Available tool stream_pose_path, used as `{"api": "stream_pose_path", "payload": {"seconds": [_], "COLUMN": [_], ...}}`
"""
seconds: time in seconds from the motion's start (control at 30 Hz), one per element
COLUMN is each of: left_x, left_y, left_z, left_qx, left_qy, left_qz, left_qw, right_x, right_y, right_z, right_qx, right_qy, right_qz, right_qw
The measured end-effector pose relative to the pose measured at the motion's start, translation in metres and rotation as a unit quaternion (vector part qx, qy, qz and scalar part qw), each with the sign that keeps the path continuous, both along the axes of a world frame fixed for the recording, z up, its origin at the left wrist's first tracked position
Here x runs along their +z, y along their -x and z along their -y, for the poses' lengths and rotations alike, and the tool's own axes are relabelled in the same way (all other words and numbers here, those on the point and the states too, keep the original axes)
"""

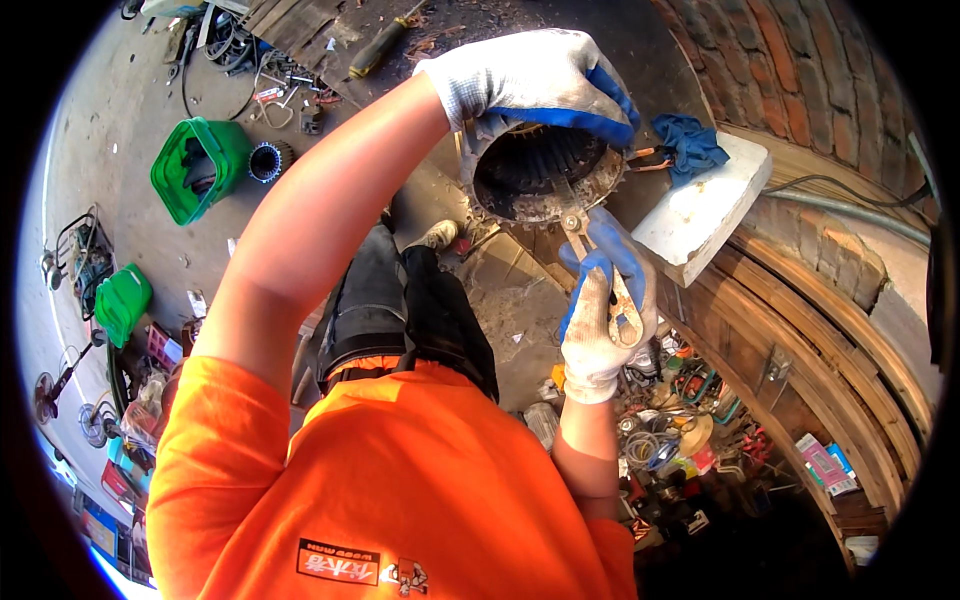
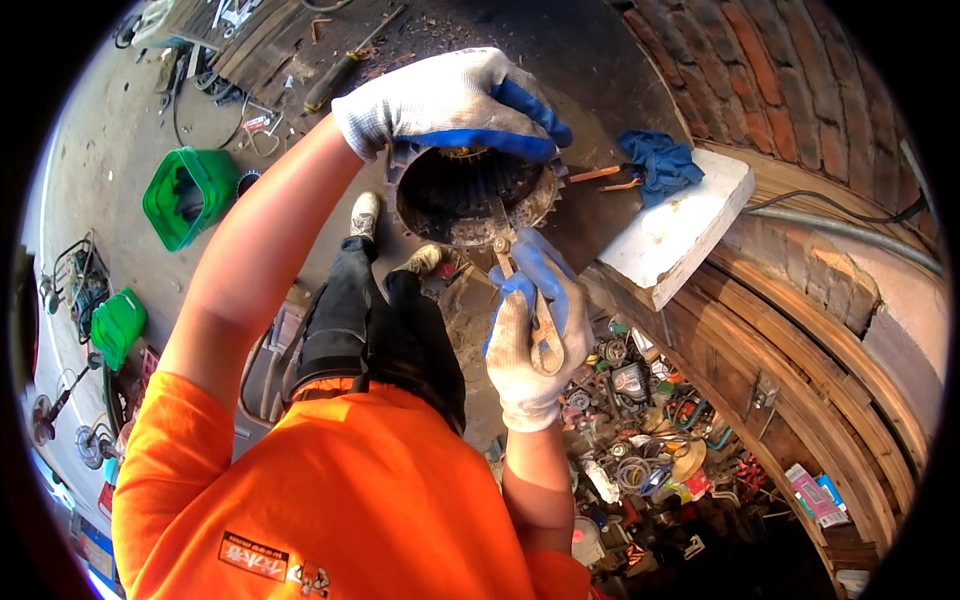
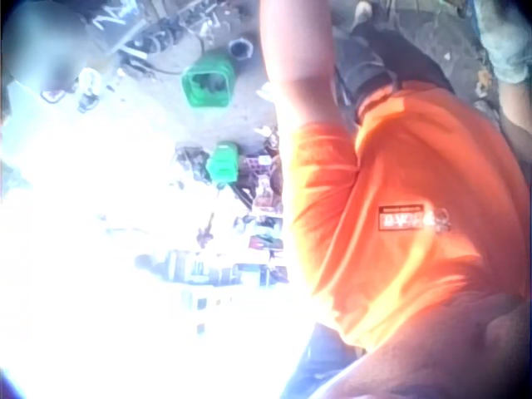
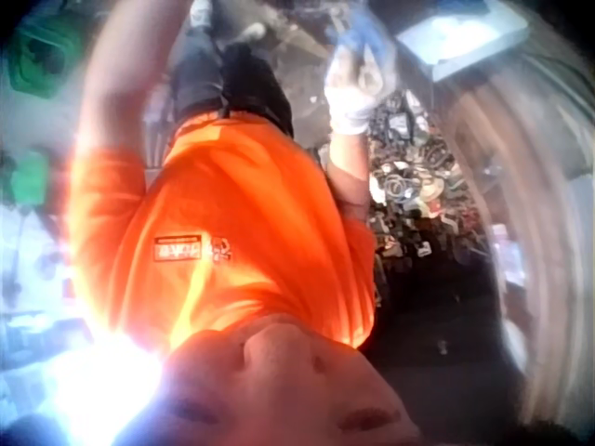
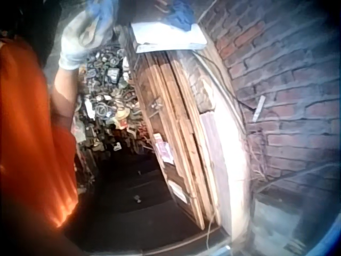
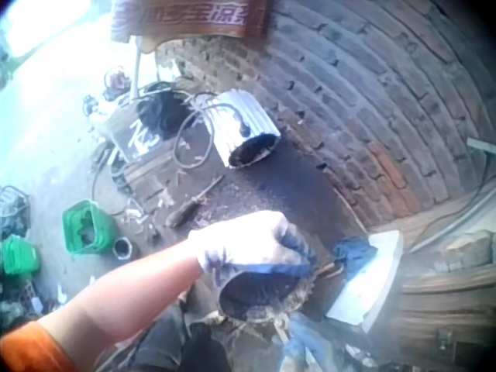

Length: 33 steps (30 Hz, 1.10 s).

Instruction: The person uses a hammer to strike a cylindrical motor component on a workbench. They then remove the copper windings by hand and place them into a white sack. Finally, they use pliers to pull out remaining copper strands from the motor housing.

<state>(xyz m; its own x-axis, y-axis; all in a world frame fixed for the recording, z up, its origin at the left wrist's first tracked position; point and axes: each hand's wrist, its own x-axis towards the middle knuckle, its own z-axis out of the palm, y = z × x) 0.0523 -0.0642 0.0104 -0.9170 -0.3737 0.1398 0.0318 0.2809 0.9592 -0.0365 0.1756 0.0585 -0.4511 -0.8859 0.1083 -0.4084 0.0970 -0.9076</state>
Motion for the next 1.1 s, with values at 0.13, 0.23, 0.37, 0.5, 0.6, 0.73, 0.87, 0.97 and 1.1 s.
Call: {"api": "stream_pose_path", "payload": {"seconds": [0.13,0.23,0.37,0.5,0.6,0.73,0.87,0.97,1.1], "left_x": [-0.019,-0.005,0.003,0.008,0.016,0.026,0.032,0.035,0.031], "left_y": [0.002,-0.007,-0.008,-0.001,0.007,0.023,0.031,0.030,0.038], "left_z": [0.006,0.003,-0.002,-0.006,-0.006,-0.012,-0.010,-0.006,-0.007], "left_qx": [0.010,-0.003,-0.012,-0.009,-0.001,-0.013,-0.024,-0.022,-0.008], "left_qy": [0.120,-0.048,-0.060,-0.058,-0.088,-0.020,-0.088,-0.066,-0.106], "left_qz": [-0.164,-0.011,0.020,0.037,0.082,0.126,0.141,0.147,0.134], "left_qw": [0.979,0.999,0.998,0.998,0.993,0.992,0.986,0.987,0.985], "right_x": [-0.006,-0.006,-0.011,-0.020,-0.013,-0.012,0.014,0.038,0.061], "right_y": [-0.005,-0.002,0.001,0.008,0.016,0.033,0.044,0.047,0.047], "right_z": [0.001,0.003,0.014,0.016,0.026,0.023,0.029,0.030,0.010], "right_qx": [0.013,0.030,0.068,0.085,0.143,0.241,0.361,0.381,0.162], "right_qy": [0.021,0.012,0.004,-0.029,-0.057,-0.086,-0.127,-0.096,-0.088], "right_qz": [-0.017,-0.034,-0.069,-0.141,-0.226,-0.313,-0.422,-0.388,-0.155], "right_qw": [1.000,0.999,0.995,0.986,0.962,0.915,0.822,0.834,0.970]}}
